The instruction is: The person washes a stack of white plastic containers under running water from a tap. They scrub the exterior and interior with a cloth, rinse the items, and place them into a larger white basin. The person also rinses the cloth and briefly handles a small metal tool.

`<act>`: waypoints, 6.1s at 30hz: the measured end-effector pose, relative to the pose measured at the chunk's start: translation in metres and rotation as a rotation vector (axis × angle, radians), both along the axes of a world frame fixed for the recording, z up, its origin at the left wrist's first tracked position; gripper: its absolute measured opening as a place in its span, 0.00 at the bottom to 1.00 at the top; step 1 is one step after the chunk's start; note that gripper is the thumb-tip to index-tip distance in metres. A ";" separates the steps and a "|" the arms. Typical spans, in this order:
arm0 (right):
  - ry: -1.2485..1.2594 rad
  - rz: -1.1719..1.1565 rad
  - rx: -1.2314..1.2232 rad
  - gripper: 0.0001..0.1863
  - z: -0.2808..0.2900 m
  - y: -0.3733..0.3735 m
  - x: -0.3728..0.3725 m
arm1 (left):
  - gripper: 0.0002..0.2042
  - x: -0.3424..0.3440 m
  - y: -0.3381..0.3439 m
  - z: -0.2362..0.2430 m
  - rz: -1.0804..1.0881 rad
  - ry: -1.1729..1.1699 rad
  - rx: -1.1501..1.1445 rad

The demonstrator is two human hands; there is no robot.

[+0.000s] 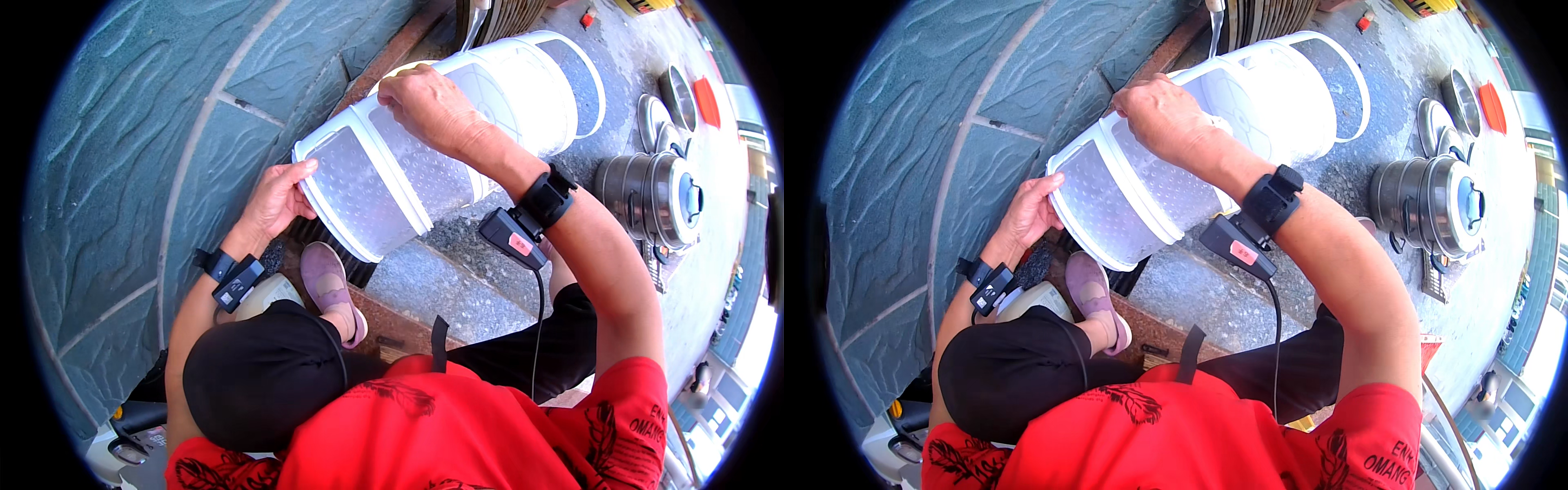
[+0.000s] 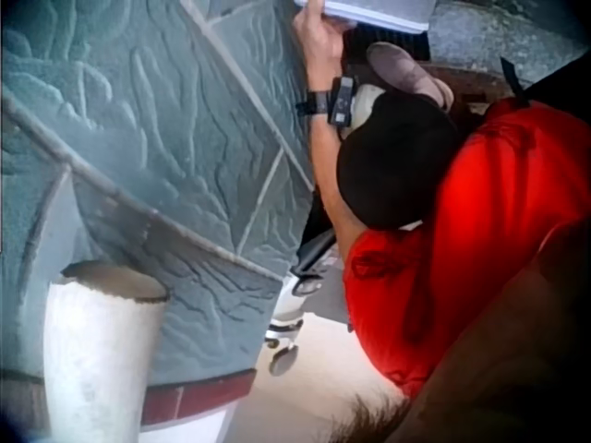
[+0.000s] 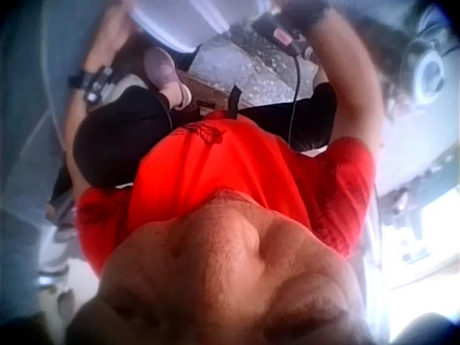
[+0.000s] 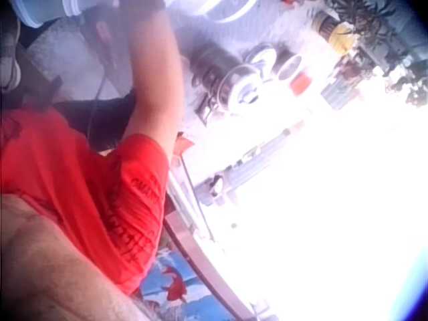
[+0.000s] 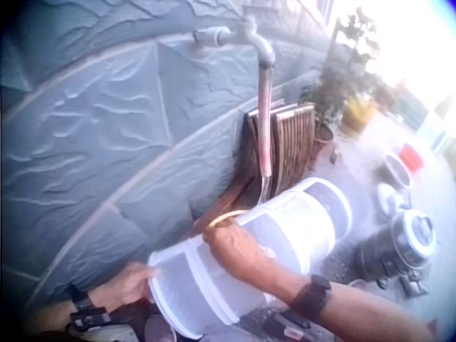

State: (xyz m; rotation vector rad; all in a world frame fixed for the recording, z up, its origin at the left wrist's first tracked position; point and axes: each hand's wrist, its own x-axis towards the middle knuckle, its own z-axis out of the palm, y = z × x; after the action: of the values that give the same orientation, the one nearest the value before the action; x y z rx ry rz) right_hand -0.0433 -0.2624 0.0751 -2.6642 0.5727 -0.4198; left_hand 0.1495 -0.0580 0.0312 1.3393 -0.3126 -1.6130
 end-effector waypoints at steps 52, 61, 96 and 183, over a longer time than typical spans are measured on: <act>0.260 0.252 0.106 0.08 0.024 0.061 0.032 | 0.18 0.009 -0.002 -0.023 0.119 0.122 0.053; 0.283 0.363 0.108 0.04 0.000 0.122 -0.092 | 0.17 0.013 -0.006 -0.022 0.121 0.137 0.069; -0.323 -0.387 0.741 0.06 0.031 0.112 -0.053 | 0.17 0.004 0.001 -0.016 0.115 0.125 0.122; -0.452 -0.992 0.068 0.14 -0.006 -0.189 -0.199 | 0.15 0.009 0.001 -0.031 0.229 0.144 0.188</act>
State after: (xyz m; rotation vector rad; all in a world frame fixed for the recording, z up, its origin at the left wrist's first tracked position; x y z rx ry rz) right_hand -0.2424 -0.4518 0.0686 -1.9240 1.6654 -1.1818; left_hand 0.1587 -0.0574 -0.0002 1.3369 0.0795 -1.5624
